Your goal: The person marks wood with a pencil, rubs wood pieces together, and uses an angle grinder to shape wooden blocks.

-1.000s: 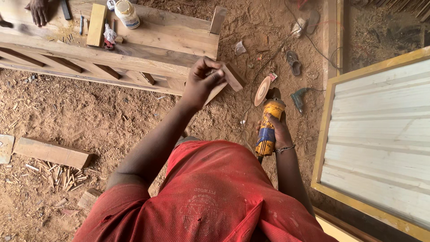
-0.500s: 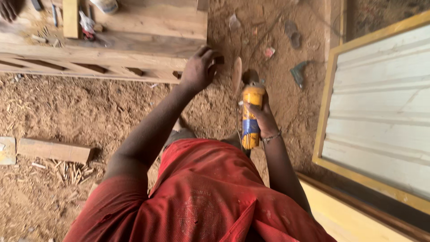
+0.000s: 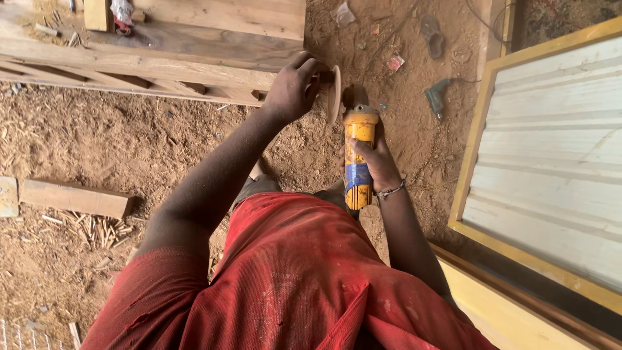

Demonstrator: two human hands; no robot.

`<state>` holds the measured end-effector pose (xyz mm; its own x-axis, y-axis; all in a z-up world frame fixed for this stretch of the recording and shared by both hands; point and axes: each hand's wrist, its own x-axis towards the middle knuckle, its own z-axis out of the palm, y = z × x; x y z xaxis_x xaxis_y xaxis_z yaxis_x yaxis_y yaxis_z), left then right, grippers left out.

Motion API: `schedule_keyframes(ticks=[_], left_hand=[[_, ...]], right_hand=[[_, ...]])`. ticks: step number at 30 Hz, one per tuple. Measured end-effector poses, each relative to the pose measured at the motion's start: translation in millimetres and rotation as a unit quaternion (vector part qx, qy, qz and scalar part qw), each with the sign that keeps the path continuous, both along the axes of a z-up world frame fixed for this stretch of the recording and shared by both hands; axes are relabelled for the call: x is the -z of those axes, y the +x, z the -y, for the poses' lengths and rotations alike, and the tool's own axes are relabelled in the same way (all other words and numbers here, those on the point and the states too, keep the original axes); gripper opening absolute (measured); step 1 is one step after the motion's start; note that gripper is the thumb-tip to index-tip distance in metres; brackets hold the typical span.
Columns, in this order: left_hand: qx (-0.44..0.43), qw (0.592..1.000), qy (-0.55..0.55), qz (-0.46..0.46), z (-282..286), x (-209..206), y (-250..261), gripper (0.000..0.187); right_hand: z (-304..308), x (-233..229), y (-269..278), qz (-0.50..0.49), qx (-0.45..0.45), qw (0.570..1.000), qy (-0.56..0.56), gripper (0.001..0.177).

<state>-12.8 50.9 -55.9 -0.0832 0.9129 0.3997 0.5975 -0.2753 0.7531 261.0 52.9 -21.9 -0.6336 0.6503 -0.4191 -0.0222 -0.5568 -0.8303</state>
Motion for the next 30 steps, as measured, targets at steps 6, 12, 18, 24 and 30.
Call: schedule_keyframes(ticks=[6,12,18,24,30], left_hand=[[0.006,1.000,-0.018,0.015,-0.5,2.5,1.3,0.022],[0.008,1.000,-0.004,0.017,2.4,-0.9,0.6,0.026],[0.016,1.000,-0.005,0.016,2.4,-3.6,-0.8,0.030],[0.017,1.000,-0.024,0.006,1.1,-5.0,-1.1,0.028],[0.012,1.000,-0.024,0.004,1.1,-1.4,0.1,0.027]], right_hand=[[3.4,-0.9,7.4,0.006,-0.025,0.999,-0.023,0.087],[7.6,-0.7,8.5,0.032,-0.025,0.999,-0.024,0.083],[8.4,-3.7,4.6,0.048,-0.022,0.998,-0.016,0.083],[8.6,-6.0,1.8,0.027,-0.009,0.998,-0.050,0.078],[7.5,-3.0,1.4,0.027,-0.009,0.998,-0.049,0.078]])
